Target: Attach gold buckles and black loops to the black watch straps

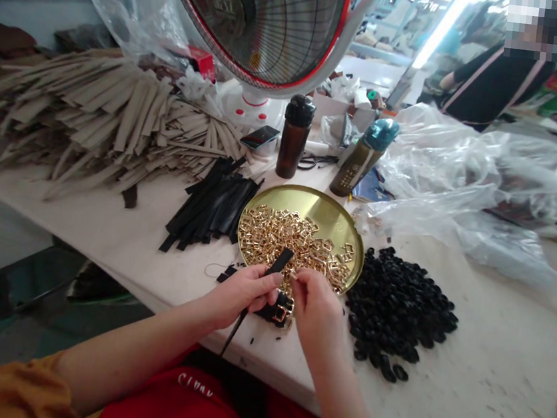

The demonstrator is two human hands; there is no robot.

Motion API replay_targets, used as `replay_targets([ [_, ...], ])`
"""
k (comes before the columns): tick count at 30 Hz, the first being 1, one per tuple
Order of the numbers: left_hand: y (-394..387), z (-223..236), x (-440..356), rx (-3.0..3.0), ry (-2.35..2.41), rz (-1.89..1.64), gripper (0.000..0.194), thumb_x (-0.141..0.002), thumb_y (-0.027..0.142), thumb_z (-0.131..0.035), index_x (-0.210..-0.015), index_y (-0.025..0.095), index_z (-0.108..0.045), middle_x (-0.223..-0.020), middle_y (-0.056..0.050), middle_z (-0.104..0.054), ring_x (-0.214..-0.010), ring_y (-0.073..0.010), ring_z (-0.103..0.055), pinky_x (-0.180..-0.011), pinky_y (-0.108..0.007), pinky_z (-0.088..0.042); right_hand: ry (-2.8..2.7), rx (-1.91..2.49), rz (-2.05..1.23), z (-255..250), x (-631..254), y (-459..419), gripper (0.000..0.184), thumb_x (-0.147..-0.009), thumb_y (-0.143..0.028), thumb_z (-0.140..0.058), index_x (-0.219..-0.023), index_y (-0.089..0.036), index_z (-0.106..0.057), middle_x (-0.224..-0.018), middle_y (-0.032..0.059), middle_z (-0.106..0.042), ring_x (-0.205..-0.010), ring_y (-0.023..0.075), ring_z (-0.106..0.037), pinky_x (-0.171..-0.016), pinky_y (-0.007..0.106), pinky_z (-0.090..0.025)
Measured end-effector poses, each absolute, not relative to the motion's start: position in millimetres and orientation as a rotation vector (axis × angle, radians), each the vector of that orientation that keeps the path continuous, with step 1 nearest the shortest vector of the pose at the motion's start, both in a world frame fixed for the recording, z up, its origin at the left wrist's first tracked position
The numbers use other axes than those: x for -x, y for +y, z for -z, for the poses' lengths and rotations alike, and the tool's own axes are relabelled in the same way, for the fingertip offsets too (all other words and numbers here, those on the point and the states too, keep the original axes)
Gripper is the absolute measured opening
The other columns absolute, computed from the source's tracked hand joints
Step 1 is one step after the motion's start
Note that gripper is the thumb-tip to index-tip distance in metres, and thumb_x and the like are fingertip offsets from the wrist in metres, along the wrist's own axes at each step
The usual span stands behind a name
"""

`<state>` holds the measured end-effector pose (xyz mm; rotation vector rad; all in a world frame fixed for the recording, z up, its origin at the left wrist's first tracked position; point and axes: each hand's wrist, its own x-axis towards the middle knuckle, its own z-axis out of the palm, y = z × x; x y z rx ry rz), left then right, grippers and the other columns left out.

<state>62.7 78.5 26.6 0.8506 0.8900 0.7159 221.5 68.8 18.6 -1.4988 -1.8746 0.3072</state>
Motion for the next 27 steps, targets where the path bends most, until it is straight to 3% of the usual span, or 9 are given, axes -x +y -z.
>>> replay_targets([
  [6, 57, -29, -62, -0.819, 0.851, -0.678, 0.02, -0.071, 0.031, -0.056, -0.069, 0.011, -0.051, -0.059, 0.004, -0.045, -0.042, -0.0018, -0.028, -0.039, -0.02, -0.015, -1.782, 1.411, -0.582, -20, -203, 21, 0.007, -0.081, -0.024, -0.05, -0.082, -0.021, -0.057, -0.102, 0.0085, -0.062, -0.089, 0.0197, -0.059, -0.076, 0.035, -0.047],
  [9, 47, -33, -54, -0.883, 0.894, -0.622, 0.015, -0.068, 0.025, -0.057, -0.068, 0.012, -0.05, -0.057, 0.006, -0.042, -0.041, -0.0017, -0.025, -0.039, -0.02, -0.014, -1.562, 1.384, -0.93, -14, -201, 11, 0.007, -0.078, -0.027, -0.055, -0.082, -0.021, -0.056, -0.09, 0.006, -0.064, -0.077, 0.0182, -0.06, -0.07, 0.033, -0.049],
  [12, 42, -37, -48, -0.957, 0.895, -0.638, 0.022, -0.071, 0.033, -0.057, -0.071, 0.012, -0.049, -0.059, 0.005, -0.045, -0.041, -0.0019, -0.028, -0.039, -0.018, -0.018, -1.334, 1.326, -1.091, -11, -198, 6, 0.013, -0.074, -0.028, -0.061, -0.085, -0.022, -0.057, -0.074, 0.0008, -0.063, -0.067, 0.0155, -0.059, -0.064, 0.03, -0.048],
  [16, 33, -34, -40, -1.04, 0.921, -0.668, 0.036, -0.08, 0.048, -0.042, -0.089, 0.013, -0.049, -0.061, 0.002, -0.053, -0.04, -0.0033, -0.031, -0.039, -0.018, -0.02, -0.951, 1.252, -1.228, -12, -192, 2, 0.019, -0.07, -0.029, -0.066, -0.087, -0.023, -0.06, -0.072, -0.0028, -0.062, -0.061, 0.0102, -0.056, -0.061, 0.025, -0.047],
  [23, 15, -17, -27, -1.219, 1.037, -0.572, 0.024, -0.082, 0.038, -0.045, -0.089, 0.015, -0.051, -0.057, 0.005, -0.05, -0.042, -0.0044, -0.032, -0.041, -0.017, -0.024, -0.402, 1.121, -1.476, -13, -187, 3, 0.026, -0.06, -0.026, -0.074, -0.084, -0.022, -0.065, -0.081, -0.0031, -0.064, -0.057, 0.0042, -0.055, -0.059, 0.017, -0.049],
  [27, 19, -19, -30, -1.194, 1.074, -0.658, 0.025, -0.08, 0.038, -0.048, -0.09, 0.015, -0.049, -0.059, 0.005, -0.052, -0.045, -0.0051, -0.036, -0.045, -0.018, -0.028, -0.433, 1.166, -1.486, -11, -183, 1, 0.028, -0.062, -0.028, -0.073, -0.088, -0.022, -0.065, -0.083, -0.0013, -0.064, -0.06, 0.007, -0.057, -0.063, 0.022, -0.051],
])
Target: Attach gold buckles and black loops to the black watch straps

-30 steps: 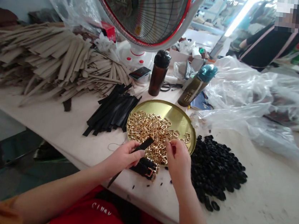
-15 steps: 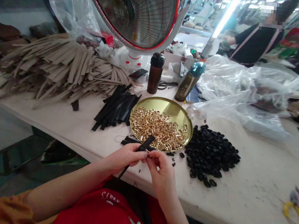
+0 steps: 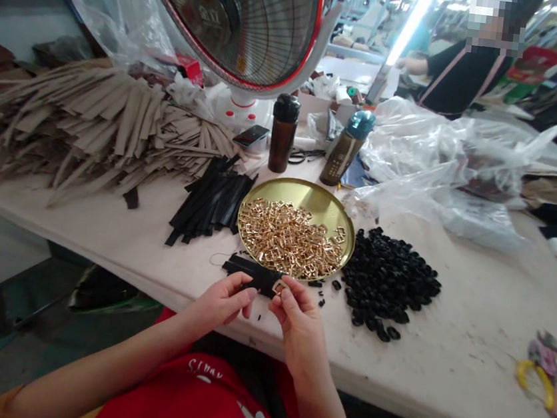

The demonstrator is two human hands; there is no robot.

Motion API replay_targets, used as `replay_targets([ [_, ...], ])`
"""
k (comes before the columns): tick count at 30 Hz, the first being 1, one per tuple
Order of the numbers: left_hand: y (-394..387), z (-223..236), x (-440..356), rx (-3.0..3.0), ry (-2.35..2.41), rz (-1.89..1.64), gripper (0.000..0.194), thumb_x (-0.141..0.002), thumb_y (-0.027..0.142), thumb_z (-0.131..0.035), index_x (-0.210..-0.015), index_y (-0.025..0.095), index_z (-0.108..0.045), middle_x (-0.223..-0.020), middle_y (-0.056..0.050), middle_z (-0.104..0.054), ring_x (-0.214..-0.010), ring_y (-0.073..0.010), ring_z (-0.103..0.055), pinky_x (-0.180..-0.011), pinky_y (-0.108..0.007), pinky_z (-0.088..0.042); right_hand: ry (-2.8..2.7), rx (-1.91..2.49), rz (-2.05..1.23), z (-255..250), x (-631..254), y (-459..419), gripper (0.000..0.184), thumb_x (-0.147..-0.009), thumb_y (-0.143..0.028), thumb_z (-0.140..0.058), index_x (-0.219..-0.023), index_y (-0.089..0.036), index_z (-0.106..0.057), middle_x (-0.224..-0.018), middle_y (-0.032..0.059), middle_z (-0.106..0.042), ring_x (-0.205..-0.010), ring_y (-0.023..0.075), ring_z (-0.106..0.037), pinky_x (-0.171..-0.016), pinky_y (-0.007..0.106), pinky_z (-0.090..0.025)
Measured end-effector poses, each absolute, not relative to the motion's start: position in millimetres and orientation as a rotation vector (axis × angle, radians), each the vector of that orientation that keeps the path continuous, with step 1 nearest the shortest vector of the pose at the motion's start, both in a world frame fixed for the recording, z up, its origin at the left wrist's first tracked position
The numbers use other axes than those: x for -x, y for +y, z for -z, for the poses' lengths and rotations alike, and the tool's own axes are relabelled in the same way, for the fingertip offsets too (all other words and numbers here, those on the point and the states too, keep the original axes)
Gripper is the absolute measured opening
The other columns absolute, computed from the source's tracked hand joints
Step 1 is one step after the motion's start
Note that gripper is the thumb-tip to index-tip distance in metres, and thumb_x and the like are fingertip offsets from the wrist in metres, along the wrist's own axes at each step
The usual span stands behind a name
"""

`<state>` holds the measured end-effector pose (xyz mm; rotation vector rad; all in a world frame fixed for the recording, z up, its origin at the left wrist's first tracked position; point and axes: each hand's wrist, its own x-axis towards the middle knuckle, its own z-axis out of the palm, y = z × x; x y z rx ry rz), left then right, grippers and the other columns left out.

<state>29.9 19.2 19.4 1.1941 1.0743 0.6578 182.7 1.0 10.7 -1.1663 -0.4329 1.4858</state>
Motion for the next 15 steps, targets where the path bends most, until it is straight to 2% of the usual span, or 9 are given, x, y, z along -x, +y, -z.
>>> replay_targets([
  [4, 28, -23, -40, -1.143, 1.039, -0.763, 0.026, -0.074, 0.037, -0.057, -0.083, 0.014, -0.049, -0.064, 0.002, -0.054, -0.055, -0.0069, -0.045, -0.053, -0.018, -0.034, -0.779, 1.309, -1.296, -5, -179, -5, 0.027, -0.073, -0.035, -0.062, -0.096, -0.021, -0.062, -0.086, 0.003, -0.065, -0.07, 0.0139, -0.059, -0.071, 0.033, -0.05],
  [7, 32, -22, -44, -1.076, 1.024, -0.715, 0.028, -0.076, 0.042, -0.052, -0.081, 0.014, -0.048, -0.061, 0.003, -0.051, -0.045, -0.0048, -0.036, -0.043, -0.018, -0.026, -1.11, 1.393, -1.011, 0, -178, -11, 0.02, -0.078, -0.031, -0.056, -0.094, -0.022, -0.062, -0.086, 0.0037, -0.064, -0.077, 0.0168, -0.058, -0.075, 0.035, -0.046],
  [9, 34, -20, -46, -1.074, 1.018, -0.702, 0.028, -0.076, 0.042, -0.052, -0.08, 0.015, -0.048, -0.06, 0.004, -0.05, -0.044, -0.0045, -0.034, -0.043, -0.017, -0.025, -1.232, 1.394, -0.915, 1, -178, -12, 0.018, -0.078, -0.029, -0.056, -0.094, -0.023, -0.062, -0.09, 0.0041, -0.064, -0.081, 0.0175, -0.057, -0.078, 0.036, -0.045],
  [11, 34, -18, -46, -1.112, 1.035, -0.717, 0.025, -0.073, 0.038, -0.056, -0.078, 0.014, -0.05, -0.063, 0.004, -0.05, -0.05, -0.0054, -0.039, -0.048, -0.018, -0.03, -1.209, 1.393, -0.959, 1, -178, -12, 0.021, -0.077, -0.029, -0.057, -0.097, -0.023, -0.06, -0.091, 0.0038, -0.064, -0.081, 0.0175, -0.058, -0.078, 0.035, -0.045],
  [15, 34, -17, -45, -1.264, 1.117, -0.691, 0.018, -0.069, 0.026, -0.058, -0.081, 0.013, -0.053, -0.069, 0.002, -0.053, -0.064, -0.0096, -0.047, -0.06, -0.02, -0.037, -0.908, 1.324, -1.254, 1, -179, -6, 0.026, -0.075, -0.032, -0.06, -0.1, -0.024, -0.056, -0.089, 0.0027, -0.064, -0.08, 0.0162, -0.058, -0.074, 0.032, -0.047],
])
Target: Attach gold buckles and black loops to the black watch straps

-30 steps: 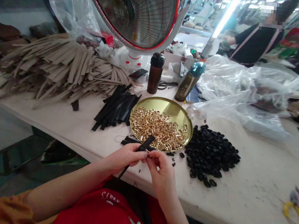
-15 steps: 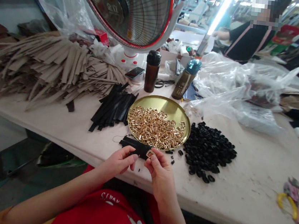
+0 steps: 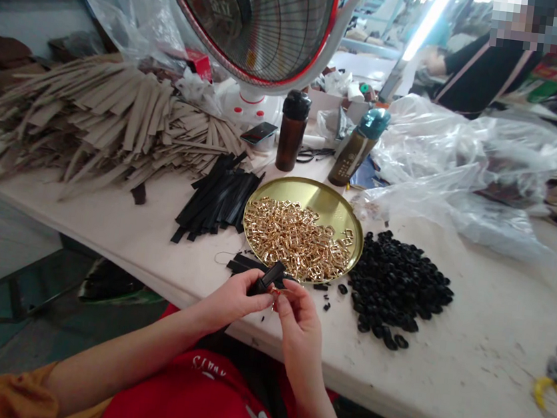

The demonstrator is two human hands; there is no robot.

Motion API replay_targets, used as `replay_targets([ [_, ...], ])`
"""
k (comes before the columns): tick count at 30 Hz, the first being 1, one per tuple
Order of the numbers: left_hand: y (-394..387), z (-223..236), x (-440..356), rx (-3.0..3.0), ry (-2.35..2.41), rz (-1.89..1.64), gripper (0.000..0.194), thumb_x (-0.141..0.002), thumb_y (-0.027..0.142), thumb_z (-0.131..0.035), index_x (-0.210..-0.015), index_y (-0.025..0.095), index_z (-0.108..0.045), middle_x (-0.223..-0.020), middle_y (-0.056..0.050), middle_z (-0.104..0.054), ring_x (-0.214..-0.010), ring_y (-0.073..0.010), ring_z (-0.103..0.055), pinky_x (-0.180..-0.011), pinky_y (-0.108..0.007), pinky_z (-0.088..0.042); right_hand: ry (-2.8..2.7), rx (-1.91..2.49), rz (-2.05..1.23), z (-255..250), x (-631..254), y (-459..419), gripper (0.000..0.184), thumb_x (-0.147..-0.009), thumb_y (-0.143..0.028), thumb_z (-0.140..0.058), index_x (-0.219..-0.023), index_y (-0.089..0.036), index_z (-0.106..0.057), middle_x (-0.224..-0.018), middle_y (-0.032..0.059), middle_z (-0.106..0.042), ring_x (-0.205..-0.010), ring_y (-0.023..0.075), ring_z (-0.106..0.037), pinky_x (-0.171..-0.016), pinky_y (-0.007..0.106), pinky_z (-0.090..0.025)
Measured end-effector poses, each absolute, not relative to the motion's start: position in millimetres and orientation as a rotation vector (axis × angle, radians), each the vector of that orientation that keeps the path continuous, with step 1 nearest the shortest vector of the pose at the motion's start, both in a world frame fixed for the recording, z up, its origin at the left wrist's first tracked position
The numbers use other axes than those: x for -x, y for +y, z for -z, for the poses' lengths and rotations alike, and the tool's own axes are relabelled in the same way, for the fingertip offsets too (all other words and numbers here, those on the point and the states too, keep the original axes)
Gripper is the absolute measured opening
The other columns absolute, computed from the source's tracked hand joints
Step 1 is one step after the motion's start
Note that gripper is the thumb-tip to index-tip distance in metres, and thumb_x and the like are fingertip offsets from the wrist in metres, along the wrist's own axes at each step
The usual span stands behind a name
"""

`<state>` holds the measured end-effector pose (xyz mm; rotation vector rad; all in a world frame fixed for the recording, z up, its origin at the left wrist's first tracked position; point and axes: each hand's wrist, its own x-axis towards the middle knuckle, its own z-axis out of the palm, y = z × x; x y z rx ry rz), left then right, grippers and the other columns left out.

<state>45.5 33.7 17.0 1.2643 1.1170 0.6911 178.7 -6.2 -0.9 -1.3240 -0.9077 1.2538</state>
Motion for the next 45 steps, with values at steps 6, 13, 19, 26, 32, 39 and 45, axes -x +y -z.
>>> replay_targets([
  [6, 32, -19, -47, -1.784, 1.254, -0.655, 0.014, -0.075, 0.022, -0.051, -0.086, 0.016, -0.056, -0.084, -0.002, -0.059, -0.078, -0.0158, -0.053, -0.072, -0.026, -0.041, -0.622, 1.161, -1.517, 9, -173, -4, 0.023, -0.072, -0.031, -0.063, -0.093, -0.023, -0.061, -0.094, 0.0024, -0.065, -0.085, 0.017, -0.059, -0.081, 0.035, -0.045],
  [13, 37, -28, -50, -1.927, 1.149, -0.445, 0.012, -0.075, 0.021, -0.051, -0.084, 0.018, -0.058, -0.082, -0.002, -0.062, -0.077, -0.0163, -0.056, -0.068, -0.025, -0.042, -0.704, 1.19, -1.654, 13, -171, -9, 0.025, -0.069, -0.029, -0.065, -0.092, -0.019, -0.063, -0.093, 0.0031, -0.066, -0.09, 0.0193, -0.057, -0.084, 0.034, -0.043],
  [19, 40, -23, -40, -1.935, 1.31, -0.509, 0.013, -0.079, 0.026, -0.049, -0.085, 0.016, -0.055, -0.084, -0.003, -0.06, -0.078, -0.017, -0.055, -0.069, -0.026, -0.042, -0.456, 1.144, -1.636, 12, -178, -6, 0.032, -0.067, -0.025, -0.067, -0.098, -0.022, -0.059, -0.094, 0.0021, -0.065, -0.085, 0.0146, -0.06, -0.085, 0.033, -0.045],
  [26, 27, -11, -49, -2.181, 1.316, -0.302, 0.02, -0.084, 0.029, -0.044, -0.099, 0.02, -0.054, -0.092, -0.004, -0.059, -0.083, -0.0186, -0.056, -0.071, -0.028, -0.043, -0.774, 1.341, -1.382, 21, -176, -8, 0.039, -0.074, -0.034, -0.058, -0.111, -0.022, -0.054, -0.105, 0.0052, -0.061, -0.09, 0.0192, -0.059, -0.081, 0.037, -0.048],
  [32, 28, -15, -51, -2.428, 1.271, -0.151, 0.022, -0.084, 0.028, -0.045, -0.105, 0.023, -0.051, -0.094, -0.003, -0.057, -0.077, -0.0193, -0.057, -0.066, -0.031, -0.044, -1.095, 1.541, -1.15, 31, -182, -8, 0.04, -0.078, -0.031, -0.051, -0.116, -0.019, -0.052, -0.096, 0.0079, -0.064, -0.078, 0.0202, -0.06, -0.076, 0.04, -0.049],
  [39, 32, -9, -47, -2.431, 1.232, -0.105, 0.024, -0.08, 0.03, -0.052, -0.102, 0.02, -0.052, -0.094, -0.005, -0.055, -0.079, -0.0191, -0.058, -0.067, -0.03, -0.045, -1.329, 1.506, -1.14, 29, -182, -11, 0.035, -0.08, -0.027, -0.047, -0.113, -0.021, -0.056, -0.106, 0.0071, -0.062, -0.106, 0.0226, -0.052, -0.096, 0.043, -0.034],
  [45, 28, -9, -52, -2.393, 1.268, -0.216, 0.021, -0.079, 0.029, -0.05, -0.094, 0.015, -0.055, -0.089, -0.008, -0.059, -0.08, -0.022, -0.057, -0.068, -0.032, -0.044, -1.299, 1.518, -1.126, 18, -183, -15, 0.033, -0.079, -0.027, -0.049, -0.111, -0.023, -0.056, -0.107, 0.0065, -0.061, -0.108, 0.0229, -0.051, -0.097, 0.044, -0.033],
])
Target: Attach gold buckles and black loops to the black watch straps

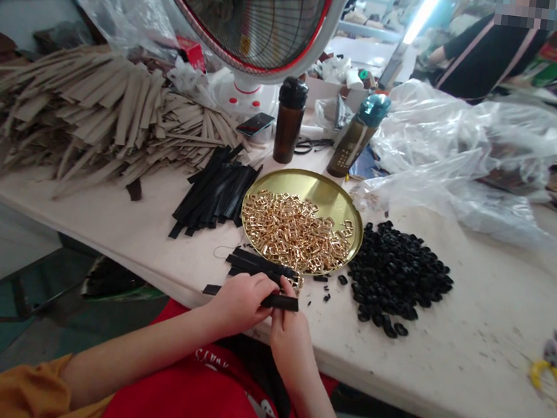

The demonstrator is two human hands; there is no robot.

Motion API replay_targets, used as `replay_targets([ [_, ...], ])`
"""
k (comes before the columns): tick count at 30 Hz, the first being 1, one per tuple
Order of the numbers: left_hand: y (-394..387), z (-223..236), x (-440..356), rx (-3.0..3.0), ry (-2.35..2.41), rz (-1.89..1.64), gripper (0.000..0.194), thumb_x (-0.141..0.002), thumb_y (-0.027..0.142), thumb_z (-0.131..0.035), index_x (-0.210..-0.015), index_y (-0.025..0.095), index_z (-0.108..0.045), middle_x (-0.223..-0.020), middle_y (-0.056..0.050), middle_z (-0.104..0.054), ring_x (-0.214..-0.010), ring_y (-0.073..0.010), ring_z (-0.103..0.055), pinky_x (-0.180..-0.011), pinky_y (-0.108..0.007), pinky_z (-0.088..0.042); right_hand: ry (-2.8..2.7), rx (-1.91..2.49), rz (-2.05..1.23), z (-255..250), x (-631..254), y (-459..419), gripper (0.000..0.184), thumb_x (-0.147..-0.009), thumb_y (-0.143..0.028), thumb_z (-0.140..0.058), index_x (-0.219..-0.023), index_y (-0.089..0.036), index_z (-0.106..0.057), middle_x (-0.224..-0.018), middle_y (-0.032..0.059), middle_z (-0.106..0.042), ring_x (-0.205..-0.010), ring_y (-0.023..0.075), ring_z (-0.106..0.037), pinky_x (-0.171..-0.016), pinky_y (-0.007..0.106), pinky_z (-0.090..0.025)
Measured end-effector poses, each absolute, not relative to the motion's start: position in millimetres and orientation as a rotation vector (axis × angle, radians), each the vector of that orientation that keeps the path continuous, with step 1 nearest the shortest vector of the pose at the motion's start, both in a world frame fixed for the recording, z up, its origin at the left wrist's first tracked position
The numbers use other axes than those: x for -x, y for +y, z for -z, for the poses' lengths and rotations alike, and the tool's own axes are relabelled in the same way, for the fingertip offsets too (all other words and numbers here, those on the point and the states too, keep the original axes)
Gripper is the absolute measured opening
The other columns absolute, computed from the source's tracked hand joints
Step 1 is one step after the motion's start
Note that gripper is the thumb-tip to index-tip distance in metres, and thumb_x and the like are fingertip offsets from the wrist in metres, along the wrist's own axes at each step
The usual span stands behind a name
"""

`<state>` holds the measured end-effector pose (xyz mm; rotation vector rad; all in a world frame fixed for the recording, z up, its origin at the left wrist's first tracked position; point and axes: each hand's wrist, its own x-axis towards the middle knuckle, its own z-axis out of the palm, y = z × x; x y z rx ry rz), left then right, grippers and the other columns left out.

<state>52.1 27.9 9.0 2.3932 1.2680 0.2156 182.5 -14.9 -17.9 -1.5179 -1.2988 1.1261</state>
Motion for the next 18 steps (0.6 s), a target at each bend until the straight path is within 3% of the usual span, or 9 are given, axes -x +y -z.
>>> replay_targets([
  [6, 32, -11, -51, -1.934, 1.269, -0.52, 0.012, -0.079, 0.023, -0.049, -0.084, 0.017, -0.057, -0.083, -0.002, -0.062, -0.076, -0.0154, -0.056, -0.069, -0.025, -0.042, -0.825, 1.303, -1.427, 14, -178, -10, 0.031, -0.075, -0.035, -0.056, -0.104, -0.023, -0.056, -0.101, 0.0037, -0.062, -0.089, 0.0197, -0.06, -0.082, 0.04, -0.047],
  [12, 33, -19, -54, -2.082, 1.062, -0.455, 0.024, -0.074, 0.014, -0.051, -0.097, 0.021, -0.058, -0.099, -0.002, -0.062, -0.091, -0.0178, -0.055, -0.082, -0.028, -0.04, -0.825, 1.285, -1.546, 4, -179, -12, 0.022, -0.07, -0.027, -0.061, -0.091, -0.02, -0.064, -0.088, 0.0023, -0.067, -0.093, 0.0222, -0.058, -0.087, 0.04, -0.043],
  [18, 32, -28, -51, -1.972, 1.127, -0.501, 0.013, -0.077, 0.022, -0.051, -0.086, 0.017, -0.058, -0.089, -0.003, -0.06, -0.085, -0.0167, -0.054, -0.075, -0.025, -0.041, -0.507, 1.089, -1.701, -1, -184, -13, 0.011, -0.068, -0.024, -0.065, -0.078, -0.022, -0.066, -0.088, 0.001, -0.067, -0.088, 0.0165, -0.06, -0.087, 0.032, -0.045],
])
